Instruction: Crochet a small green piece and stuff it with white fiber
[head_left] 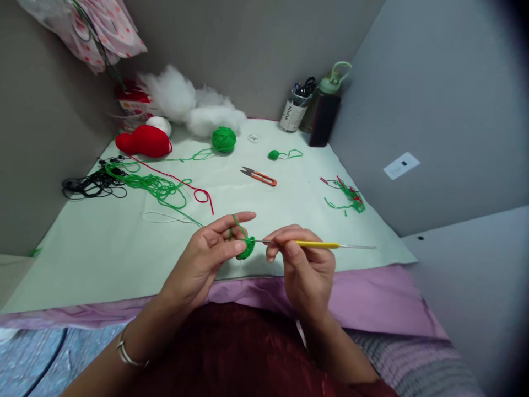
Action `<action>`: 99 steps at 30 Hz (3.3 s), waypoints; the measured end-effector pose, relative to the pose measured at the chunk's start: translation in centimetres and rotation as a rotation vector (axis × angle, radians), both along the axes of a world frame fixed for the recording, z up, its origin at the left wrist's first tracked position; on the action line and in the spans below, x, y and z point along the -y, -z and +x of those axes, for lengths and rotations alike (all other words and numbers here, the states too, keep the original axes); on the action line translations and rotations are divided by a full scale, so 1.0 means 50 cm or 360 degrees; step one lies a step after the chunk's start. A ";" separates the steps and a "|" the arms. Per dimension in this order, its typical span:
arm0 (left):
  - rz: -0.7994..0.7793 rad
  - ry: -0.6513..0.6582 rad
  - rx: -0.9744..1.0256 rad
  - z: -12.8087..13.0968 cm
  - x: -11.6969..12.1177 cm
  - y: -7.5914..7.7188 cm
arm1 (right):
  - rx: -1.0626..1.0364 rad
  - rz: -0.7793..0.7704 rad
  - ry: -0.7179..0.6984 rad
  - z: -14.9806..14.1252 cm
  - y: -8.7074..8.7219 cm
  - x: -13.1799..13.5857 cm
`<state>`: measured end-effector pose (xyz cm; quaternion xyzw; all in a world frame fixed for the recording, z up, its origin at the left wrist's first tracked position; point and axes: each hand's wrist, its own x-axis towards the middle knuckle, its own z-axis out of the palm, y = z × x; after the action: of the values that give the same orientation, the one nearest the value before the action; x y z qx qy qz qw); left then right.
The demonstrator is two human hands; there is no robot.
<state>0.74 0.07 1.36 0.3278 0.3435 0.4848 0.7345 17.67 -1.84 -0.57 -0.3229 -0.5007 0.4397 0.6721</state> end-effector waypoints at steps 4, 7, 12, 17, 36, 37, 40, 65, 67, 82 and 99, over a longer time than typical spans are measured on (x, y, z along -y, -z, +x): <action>0.0149 -0.0016 -0.0183 -0.008 -0.003 0.005 | 0.0173 0.0117 0.0121 0.006 -0.002 0.008; 0.0345 -0.0121 -0.0534 -0.017 0.001 0.002 | 0.0229 0.0134 0.0157 0.015 -0.007 0.012; 0.0385 -0.0067 -0.0595 -0.013 0.009 0.007 | 0.0055 -0.0033 -0.0092 0.014 -0.003 0.004; 0.0253 0.0128 -0.0214 0.007 0.014 0.031 | 0.0107 0.0044 0.0019 -0.009 0.014 -0.011; -0.0122 0.0067 0.0047 0.031 0.020 0.016 | 0.0910 0.0496 0.0333 0.001 0.019 -0.002; -0.0101 0.0014 0.0027 0.034 0.021 0.016 | 0.0967 0.0516 0.0397 0.002 0.024 0.000; -0.0195 0.0043 0.0119 0.036 0.020 0.017 | 0.1150 0.0671 0.0561 0.006 0.041 0.011; 0.0199 0.0281 -0.0422 -0.013 0.010 0.022 | 0.0019 -0.0153 -0.0190 0.016 0.025 -0.016; 0.0258 0.0281 -0.0418 -0.012 0.011 0.020 | 0.0043 -0.0143 -0.0214 0.018 0.028 -0.017; 0.0255 0.0334 -0.0316 -0.004 0.011 0.028 | -0.0008 -0.0197 -0.0176 0.013 0.032 -0.015; 0.0432 0.0139 -0.0592 -0.005 0.014 0.025 | -0.0084 -0.0183 -0.0275 0.020 0.021 -0.020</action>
<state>0.50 -0.64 0.11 0.5217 0.3901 0.4256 0.6281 18.68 -0.84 -1.63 -0.3048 -0.4828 0.5325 0.6249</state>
